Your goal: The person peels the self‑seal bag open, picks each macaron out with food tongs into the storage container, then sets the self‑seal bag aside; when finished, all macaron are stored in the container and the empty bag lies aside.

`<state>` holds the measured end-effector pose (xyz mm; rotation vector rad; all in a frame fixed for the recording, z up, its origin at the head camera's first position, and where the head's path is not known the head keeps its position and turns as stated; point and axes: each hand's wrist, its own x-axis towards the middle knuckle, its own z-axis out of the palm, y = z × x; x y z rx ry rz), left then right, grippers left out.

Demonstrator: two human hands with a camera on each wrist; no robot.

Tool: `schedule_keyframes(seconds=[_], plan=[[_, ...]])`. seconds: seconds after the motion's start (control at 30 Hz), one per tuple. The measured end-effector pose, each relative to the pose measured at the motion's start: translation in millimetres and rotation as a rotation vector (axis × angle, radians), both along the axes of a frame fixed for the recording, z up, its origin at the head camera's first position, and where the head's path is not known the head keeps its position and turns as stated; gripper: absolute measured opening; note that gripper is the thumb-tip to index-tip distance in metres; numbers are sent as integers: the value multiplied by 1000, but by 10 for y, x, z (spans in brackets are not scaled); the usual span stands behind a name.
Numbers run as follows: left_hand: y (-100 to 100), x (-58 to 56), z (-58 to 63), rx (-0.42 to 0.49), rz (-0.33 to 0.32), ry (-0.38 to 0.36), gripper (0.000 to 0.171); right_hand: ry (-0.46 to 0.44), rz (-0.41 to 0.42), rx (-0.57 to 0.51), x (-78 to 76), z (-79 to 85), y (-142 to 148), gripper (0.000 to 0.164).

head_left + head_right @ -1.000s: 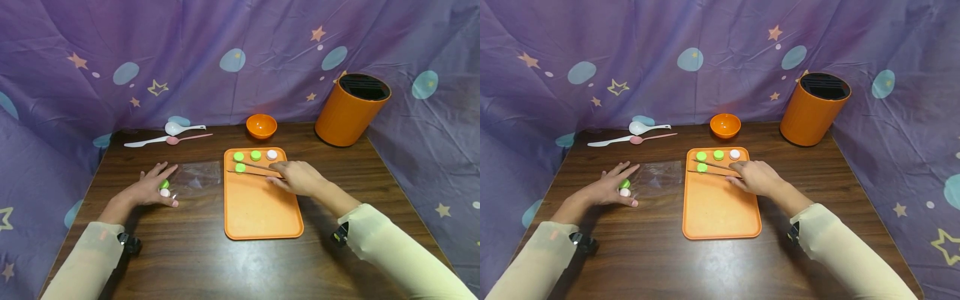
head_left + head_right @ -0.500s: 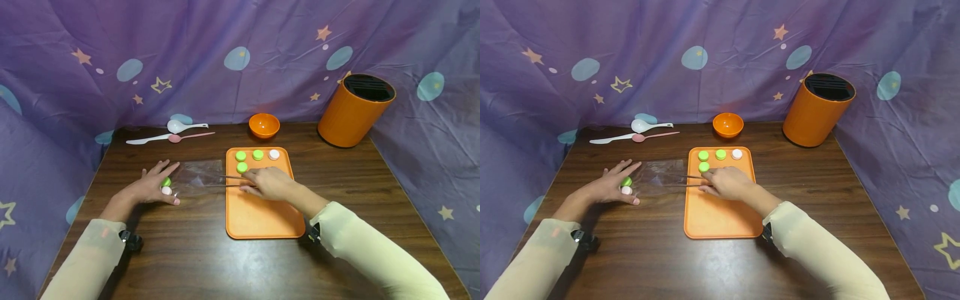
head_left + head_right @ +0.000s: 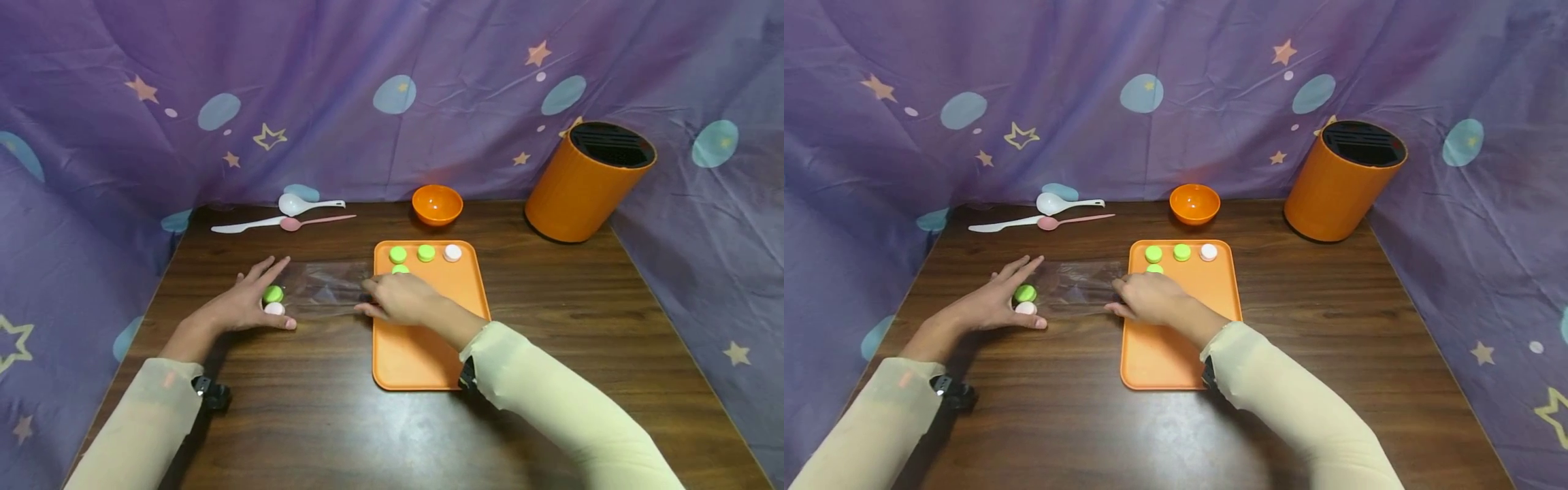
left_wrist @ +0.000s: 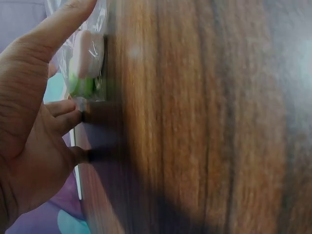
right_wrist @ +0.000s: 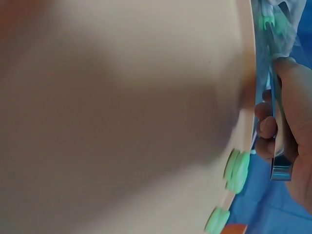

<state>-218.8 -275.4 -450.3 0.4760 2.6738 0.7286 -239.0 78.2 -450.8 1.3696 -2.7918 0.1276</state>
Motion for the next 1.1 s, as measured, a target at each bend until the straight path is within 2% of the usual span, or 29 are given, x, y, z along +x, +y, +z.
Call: schedule_keyframes(seconds=[0.3,0.7,1.1], plan=[[-40,-14,-2,-13,-9,17,132,-30,-44,-22,-38,-48,-249,47],[-53,-12,9,7,-16,26,134,18,1,-8,-84,-19,-370,45],[-41,-10,-23,-8,15,9,135,-20,26,-17,-117,9,-436,44]])
